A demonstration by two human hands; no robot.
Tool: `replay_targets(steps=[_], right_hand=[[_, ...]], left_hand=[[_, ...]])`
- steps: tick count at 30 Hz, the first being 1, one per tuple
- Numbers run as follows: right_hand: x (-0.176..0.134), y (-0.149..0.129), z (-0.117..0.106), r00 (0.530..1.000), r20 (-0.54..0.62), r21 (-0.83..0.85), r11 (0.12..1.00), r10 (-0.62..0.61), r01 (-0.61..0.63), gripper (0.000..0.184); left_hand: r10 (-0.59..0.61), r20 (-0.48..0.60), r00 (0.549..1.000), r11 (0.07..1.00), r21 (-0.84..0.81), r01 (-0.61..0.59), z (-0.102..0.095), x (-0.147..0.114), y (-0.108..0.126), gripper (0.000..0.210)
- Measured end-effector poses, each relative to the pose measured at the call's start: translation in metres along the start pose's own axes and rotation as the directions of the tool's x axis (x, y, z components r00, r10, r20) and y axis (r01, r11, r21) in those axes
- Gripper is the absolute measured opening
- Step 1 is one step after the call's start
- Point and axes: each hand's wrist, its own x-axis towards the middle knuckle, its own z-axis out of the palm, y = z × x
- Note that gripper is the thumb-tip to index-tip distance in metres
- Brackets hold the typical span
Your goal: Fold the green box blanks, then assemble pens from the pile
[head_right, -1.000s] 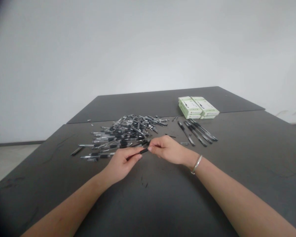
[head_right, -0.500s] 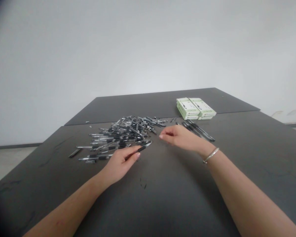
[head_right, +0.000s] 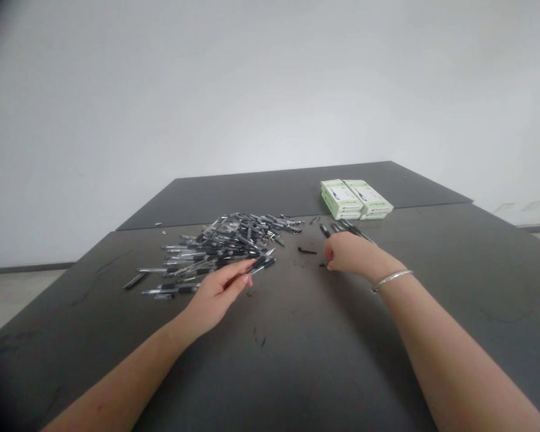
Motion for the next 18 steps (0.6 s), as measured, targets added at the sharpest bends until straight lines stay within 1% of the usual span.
replay_targets(steps=[3,6,8,11,14,16,18], right_hand=[[0.002,-0.001,0.003,1.0,0.013,-0.009,1.0,-0.003,0.003,0.014],[0.003,-0.004,0.003,0.999,0.006,-0.003,0.999,-0.036,0.036,0.014],[0.001,-0.008,0.002,0.997,-0.029,0.034,0.997,-0.07,0.071,0.014],[-0.004,-0.02,-0.003,0.984,-0.115,0.151,0.977,-0.135,0.152,0.015],[-0.012,-0.034,-0.008,0.957,-0.177,0.309,0.91,-0.23,0.276,0.016],[-0.016,-0.042,-0.011,0.936,-0.207,0.427,0.834,-0.286,0.349,0.018],[-0.018,-0.048,-0.012,0.921,-0.231,0.526,0.756,-0.315,0.39,0.021]], left_hand=[[-0.024,-0.027,0.999,0.997,-0.075,0.022,0.001,-0.001,0.001,0.035],[-0.021,-0.052,0.998,0.996,-0.091,0.016,0.0,-0.001,0.001,0.034],[-0.022,-0.064,0.998,0.995,-0.097,0.016,-0.001,-0.001,0.002,0.033],[-0.036,-0.091,0.995,0.994,-0.109,0.026,-0.002,0.0,0.004,0.032],[-0.049,-0.106,0.993,0.993,-0.113,0.037,-0.003,0.0,0.007,0.031],[-0.061,-0.102,0.993,0.992,-0.12,0.048,-0.004,-0.001,0.01,0.03],[-0.072,-0.098,0.993,0.99,-0.127,0.059,-0.004,-0.001,0.012,0.029]])
